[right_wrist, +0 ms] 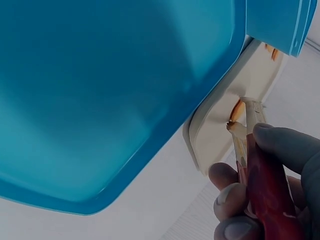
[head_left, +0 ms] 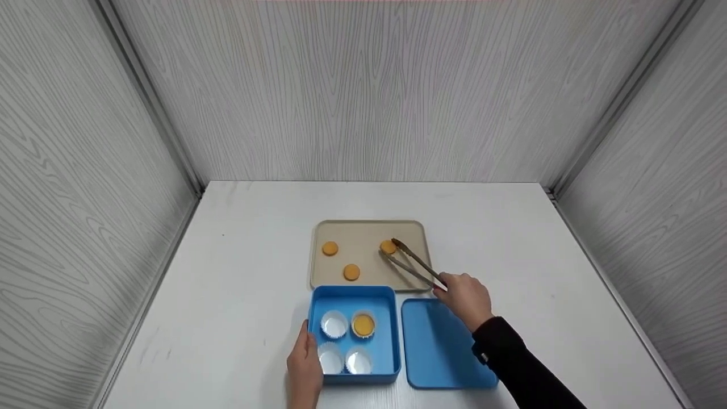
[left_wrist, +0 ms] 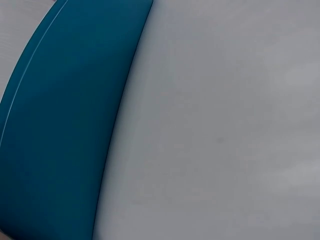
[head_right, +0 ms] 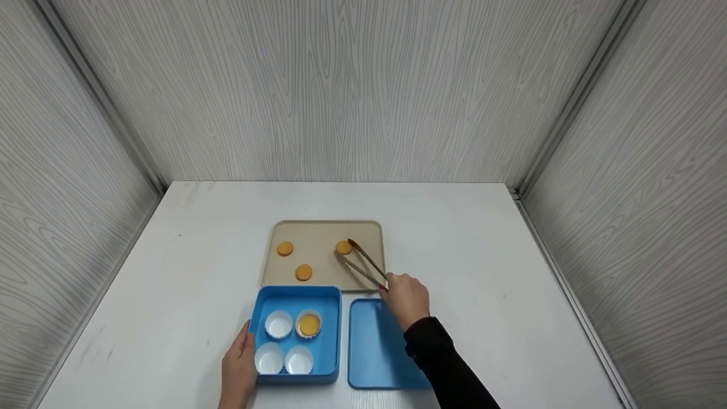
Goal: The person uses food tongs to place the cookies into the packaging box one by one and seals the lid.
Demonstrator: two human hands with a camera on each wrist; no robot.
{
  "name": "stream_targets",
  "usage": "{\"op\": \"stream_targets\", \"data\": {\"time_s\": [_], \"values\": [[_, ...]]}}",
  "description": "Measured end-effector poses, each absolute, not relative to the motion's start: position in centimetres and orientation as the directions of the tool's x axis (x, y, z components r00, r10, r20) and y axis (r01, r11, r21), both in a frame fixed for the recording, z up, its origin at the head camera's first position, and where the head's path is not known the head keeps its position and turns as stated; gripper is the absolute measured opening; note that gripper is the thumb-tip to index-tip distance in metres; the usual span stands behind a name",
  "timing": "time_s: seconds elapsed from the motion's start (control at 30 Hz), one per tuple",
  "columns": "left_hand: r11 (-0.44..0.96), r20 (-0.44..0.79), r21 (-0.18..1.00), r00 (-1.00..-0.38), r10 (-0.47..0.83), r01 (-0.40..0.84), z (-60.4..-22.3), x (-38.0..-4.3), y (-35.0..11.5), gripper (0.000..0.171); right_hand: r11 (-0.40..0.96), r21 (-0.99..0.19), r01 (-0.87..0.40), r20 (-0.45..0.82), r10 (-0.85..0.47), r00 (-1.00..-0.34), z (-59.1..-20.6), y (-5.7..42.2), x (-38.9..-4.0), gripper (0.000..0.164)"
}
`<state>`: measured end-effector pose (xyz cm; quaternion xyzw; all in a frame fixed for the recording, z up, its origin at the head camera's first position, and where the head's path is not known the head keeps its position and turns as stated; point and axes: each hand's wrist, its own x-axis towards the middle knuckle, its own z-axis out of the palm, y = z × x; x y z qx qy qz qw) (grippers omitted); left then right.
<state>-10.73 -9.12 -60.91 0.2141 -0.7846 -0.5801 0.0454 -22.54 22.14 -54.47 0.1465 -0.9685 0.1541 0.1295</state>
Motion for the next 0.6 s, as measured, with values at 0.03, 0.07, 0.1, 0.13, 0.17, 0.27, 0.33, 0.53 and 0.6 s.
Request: {"op": "stream_targets", "data": {"time_s": [0.03, 0.07, 0.1, 0.13, 0.17, 0.27, 0.33, 0.53, 0.6], "values": [[0.236, -0.178, 0.929, -0.904, -0.388, -0.284, -60.87, -10.73, -9.1, 0.048, 0.91, -0.257, -0.326, 0.301, -0.246, -0.921, -54.5, 22.17, -22.52, 0.015], [0.238, -0.18, 0.928, -0.904, -0.387, -0.287, -60.84, -10.73, -9.09, 0.049, 0.91, -0.255, -0.328, 0.304, -0.247, -0.92, -54.51, 22.21, -22.5, 0.015], [0.241, -0.183, 0.926, -0.905, -0.384, -0.29, -60.79, -10.74, -9.08, 0.049, 0.909, -0.254, -0.33, 0.309, -0.247, -0.919, -54.53, 22.25, -22.49, 0.015], [0.243, -0.189, 0.924, -0.904, -0.383, -0.296, -60.77, -10.76, -9.08, 0.049, 0.909, -0.251, -0.333, 0.312, -0.249, -0.917, -54.54, 22.26, -22.52, 0.015], [0.24, -0.2, 0.921, -0.902, -0.382, -0.306, -60.75, -10.84, -9.07, 0.05, 0.909, -0.252, -0.331, 0.309, -0.249, -0.918, -54.54, 22.29, -22.54, 0.014], [0.24, -0.212, 0.917, -0.901, -0.379, -0.317, -60.74, -10.89, -9.07, 0.051, 0.908, -0.257, -0.332, 0.308, -0.248, -0.918, -54.49, 22.34, -22.55, 0.013], [0.242, -0.212, 0.917, -0.901, -0.379, -0.317, -60.72, -10.89, -9.08, 0.051, 0.905, -0.261, -0.334, 0.309, -0.25, -0.918, -54.54, 22.38, -22.53, 0.013], [0.241, -0.211, 0.917, -0.899, -0.383, -0.318, -60.66, -10.79, -9.08, 0.05, 0.899, -0.267, -0.348, 0.316, -0.26, -0.913, -54.84, 22.45, -22.17, 0.013], [0.244, -0.216, 0.914, -0.898, -0.383, -0.324, -60.59, -10.75, -9.1, 0.051, 0.897, -0.265, -0.354, 0.321, -0.264, -0.91, -54.86, 22.44, -22.03, 0.014]]}}
